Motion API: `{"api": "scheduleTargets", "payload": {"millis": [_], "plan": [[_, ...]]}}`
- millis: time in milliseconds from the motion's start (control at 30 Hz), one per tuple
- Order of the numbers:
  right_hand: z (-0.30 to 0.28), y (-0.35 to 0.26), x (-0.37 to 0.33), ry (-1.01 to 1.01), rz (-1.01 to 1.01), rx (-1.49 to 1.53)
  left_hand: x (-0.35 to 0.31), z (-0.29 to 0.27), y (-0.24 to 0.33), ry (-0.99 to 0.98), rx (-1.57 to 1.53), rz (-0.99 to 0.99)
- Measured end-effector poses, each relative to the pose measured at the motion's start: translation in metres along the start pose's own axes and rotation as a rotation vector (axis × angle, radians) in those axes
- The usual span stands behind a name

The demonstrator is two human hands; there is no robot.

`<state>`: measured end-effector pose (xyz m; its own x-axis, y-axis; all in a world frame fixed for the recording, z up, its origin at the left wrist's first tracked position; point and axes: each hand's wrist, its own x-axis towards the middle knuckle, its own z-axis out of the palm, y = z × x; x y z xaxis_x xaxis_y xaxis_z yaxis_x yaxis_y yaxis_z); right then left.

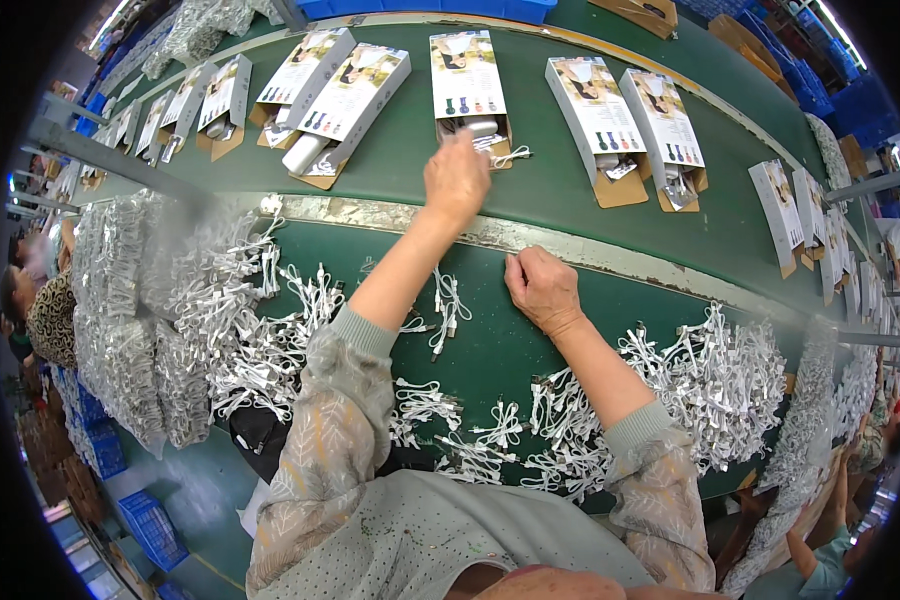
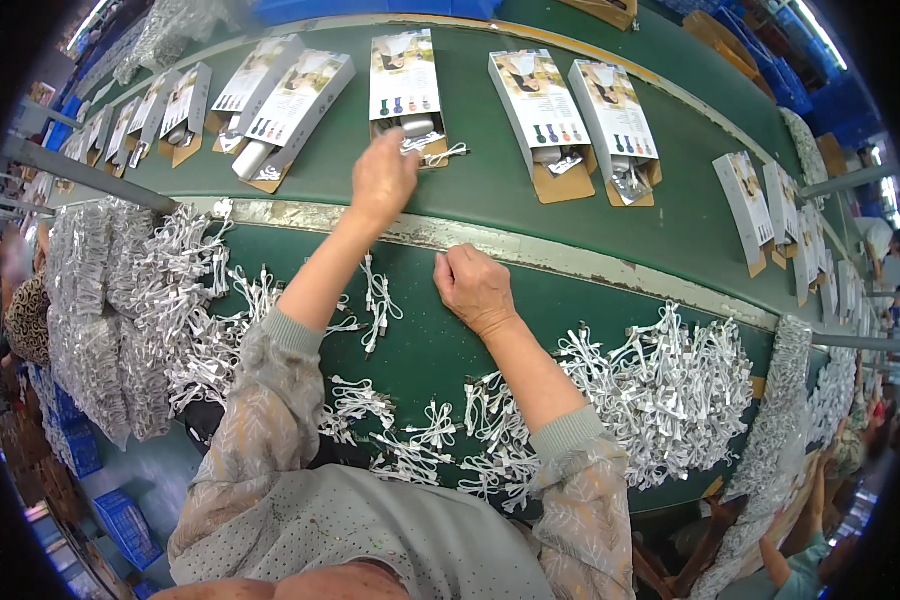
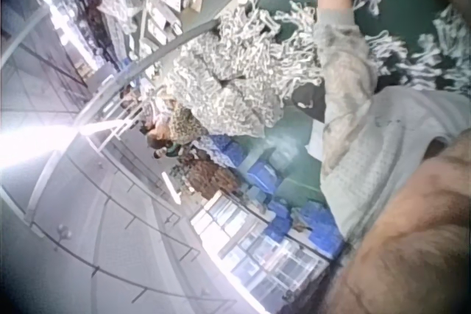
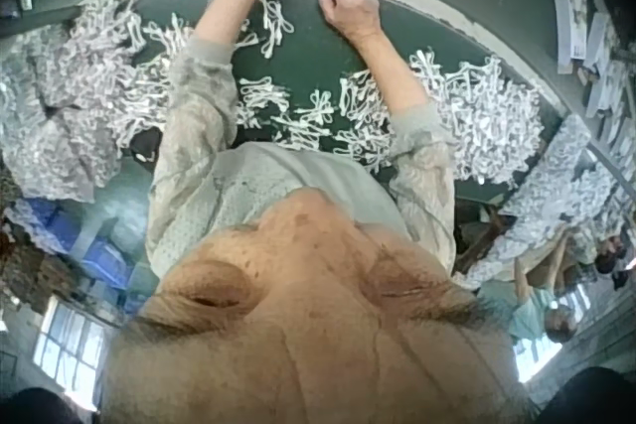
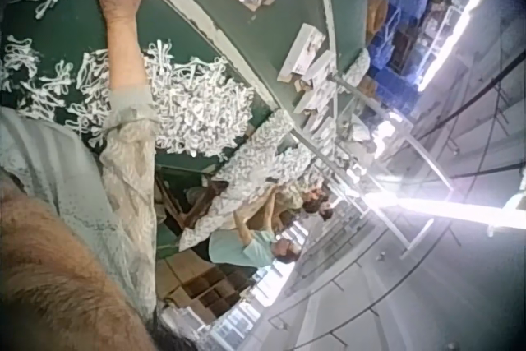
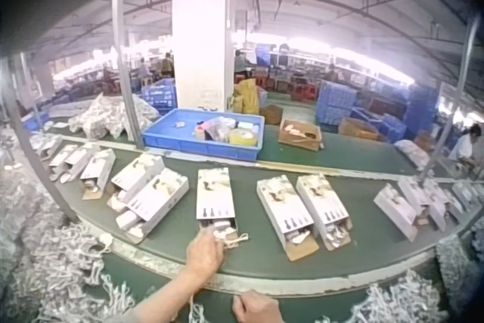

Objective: The person picks up a white cable from a pile, folds it by hand, and places it into a cardboard box on a conveyor belt. This process is repeated for several cables and boxes.

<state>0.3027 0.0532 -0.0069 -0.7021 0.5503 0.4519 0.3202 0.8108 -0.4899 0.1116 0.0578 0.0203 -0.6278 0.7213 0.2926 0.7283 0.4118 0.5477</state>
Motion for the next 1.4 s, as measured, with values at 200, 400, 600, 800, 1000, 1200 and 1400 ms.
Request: {"api": "scheduleTargets", "payload": {"millis": [200, 400, 600, 800, 1000, 1200, 1400], "plan": [[-0.001, -0.007, 0.004, 0.001, -0.022, 0.018, -0.008, 0.037, 0.019, -0.156, 0.02, 0.213], [-0.007, 0.002, 0.001, -0.006, 0.007, -0.032, -0.015, 0.049, 0.027, -0.177, -0.008, 0.333], [0.003, -0.005, 0.003, 0.024, -0.023, 0.022, -0.006, 0.055, 0.047, -0.22, 0.072, 0.34], [0.002, -0.005, 0.001, 0.043, -0.017, 0.058, -0.02, 0.043, 0.063, -0.29, -0.054, 0.402], [-0.005, -0.003, 0.0, 0.036, -0.026, 0.012, -0.052, -0.059, -0.002, -0.115, 0.006, 0.06], [0.0, -0.005, 0.002, 0.029, -0.027, 0.03, -0.026, -0.047, -0.034, -0.107, 0.159, -0.055], [0.0, -0.001, 0.0, 0.021, -0.009, 0.005, -0.034, -0.048, 0.0, -0.231, -0.197, 0.22]]}}
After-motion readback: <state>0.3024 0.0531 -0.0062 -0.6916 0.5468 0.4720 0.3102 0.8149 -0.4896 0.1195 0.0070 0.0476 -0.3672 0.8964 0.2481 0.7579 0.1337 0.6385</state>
